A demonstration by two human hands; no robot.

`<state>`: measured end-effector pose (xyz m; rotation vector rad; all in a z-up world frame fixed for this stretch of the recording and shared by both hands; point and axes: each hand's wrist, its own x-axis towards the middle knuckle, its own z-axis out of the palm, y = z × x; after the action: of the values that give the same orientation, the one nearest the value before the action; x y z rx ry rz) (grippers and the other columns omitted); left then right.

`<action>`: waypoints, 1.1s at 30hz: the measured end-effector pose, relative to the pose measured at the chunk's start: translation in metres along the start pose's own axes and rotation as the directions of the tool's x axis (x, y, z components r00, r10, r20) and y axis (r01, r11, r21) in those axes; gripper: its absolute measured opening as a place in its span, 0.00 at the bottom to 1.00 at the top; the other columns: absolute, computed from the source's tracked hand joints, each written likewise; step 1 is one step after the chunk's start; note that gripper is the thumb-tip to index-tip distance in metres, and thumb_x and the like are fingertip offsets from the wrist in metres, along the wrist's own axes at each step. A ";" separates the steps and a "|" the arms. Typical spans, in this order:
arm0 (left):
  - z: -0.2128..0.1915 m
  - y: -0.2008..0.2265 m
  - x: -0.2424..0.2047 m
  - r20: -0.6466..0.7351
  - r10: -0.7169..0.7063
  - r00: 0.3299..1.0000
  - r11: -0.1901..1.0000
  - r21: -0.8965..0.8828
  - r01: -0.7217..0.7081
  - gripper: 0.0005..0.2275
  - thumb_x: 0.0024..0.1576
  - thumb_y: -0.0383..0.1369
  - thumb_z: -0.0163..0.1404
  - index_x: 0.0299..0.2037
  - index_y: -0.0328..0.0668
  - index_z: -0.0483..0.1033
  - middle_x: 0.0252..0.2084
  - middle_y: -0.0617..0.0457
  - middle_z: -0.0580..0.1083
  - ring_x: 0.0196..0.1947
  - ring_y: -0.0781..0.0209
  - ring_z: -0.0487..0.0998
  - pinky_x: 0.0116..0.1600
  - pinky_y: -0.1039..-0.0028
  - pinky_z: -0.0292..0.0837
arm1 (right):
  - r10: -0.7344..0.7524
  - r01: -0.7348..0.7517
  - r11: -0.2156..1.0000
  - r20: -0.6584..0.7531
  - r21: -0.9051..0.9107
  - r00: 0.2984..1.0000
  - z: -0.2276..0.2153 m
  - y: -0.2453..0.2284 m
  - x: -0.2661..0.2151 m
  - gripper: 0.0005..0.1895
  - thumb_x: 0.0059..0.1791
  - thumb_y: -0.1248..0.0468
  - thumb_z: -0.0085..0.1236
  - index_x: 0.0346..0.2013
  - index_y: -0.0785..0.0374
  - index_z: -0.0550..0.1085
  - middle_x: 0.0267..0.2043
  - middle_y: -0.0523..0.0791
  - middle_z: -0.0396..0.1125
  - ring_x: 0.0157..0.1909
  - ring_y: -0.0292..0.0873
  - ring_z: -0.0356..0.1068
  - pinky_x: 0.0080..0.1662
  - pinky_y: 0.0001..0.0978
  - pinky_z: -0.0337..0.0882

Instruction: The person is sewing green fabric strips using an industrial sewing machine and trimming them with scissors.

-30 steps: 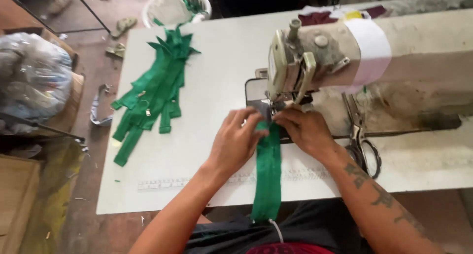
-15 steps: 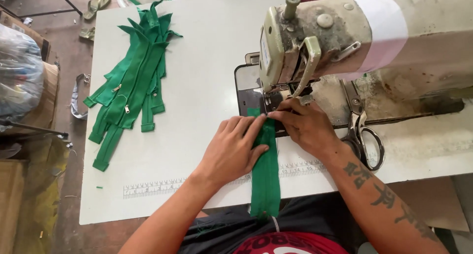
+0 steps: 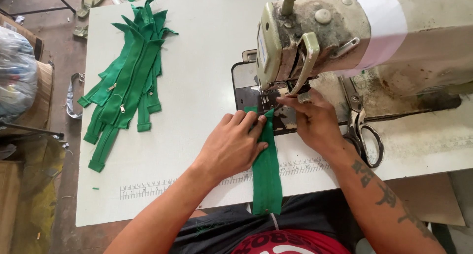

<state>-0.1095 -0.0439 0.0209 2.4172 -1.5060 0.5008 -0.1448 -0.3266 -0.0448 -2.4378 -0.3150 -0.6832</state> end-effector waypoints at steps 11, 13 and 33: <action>-0.005 0.001 0.003 0.064 0.010 0.998 1.000 0.010 -0.010 0.24 0.69 0.44 0.44 0.63 0.30 0.78 0.53 0.41 0.74 0.51 0.46 0.74 0.51 0.59 0.70 | -0.132 0.172 0.911 0.132 -0.374 0.983 -0.006 -0.042 -0.008 0.31 0.50 0.71 0.58 0.63 0.37 0.81 0.58 0.41 0.70 0.54 0.47 0.72 0.65 0.52 0.64; -0.009 0.000 0.007 0.032 0.040 0.999 0.999 0.015 -0.040 0.24 0.69 0.44 0.43 0.61 0.29 0.79 0.56 0.39 0.73 0.54 0.44 0.74 0.53 0.59 0.71 | -0.122 0.171 0.902 0.147 -0.395 0.982 -0.007 -0.044 -0.008 0.31 0.49 0.71 0.59 0.63 0.37 0.81 0.58 0.41 0.70 0.53 0.47 0.72 0.65 0.53 0.63; 0.010 -0.002 0.013 -0.178 0.123 0.976 0.977 0.193 -0.088 0.20 0.68 0.35 0.41 0.59 0.26 0.80 0.55 0.31 0.80 0.52 0.37 0.75 0.53 0.55 0.69 | 0.062 0.103 0.888 0.338 -0.449 0.939 -0.019 -0.056 0.016 0.36 0.52 0.72 0.50 0.71 0.35 0.73 0.53 0.50 0.78 0.50 0.60 0.79 0.77 0.71 0.46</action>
<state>-0.1012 -0.0574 0.0173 2.3494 -1.5735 0.9035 -0.1592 -0.2916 0.0034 -3.0239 -0.3453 -0.3581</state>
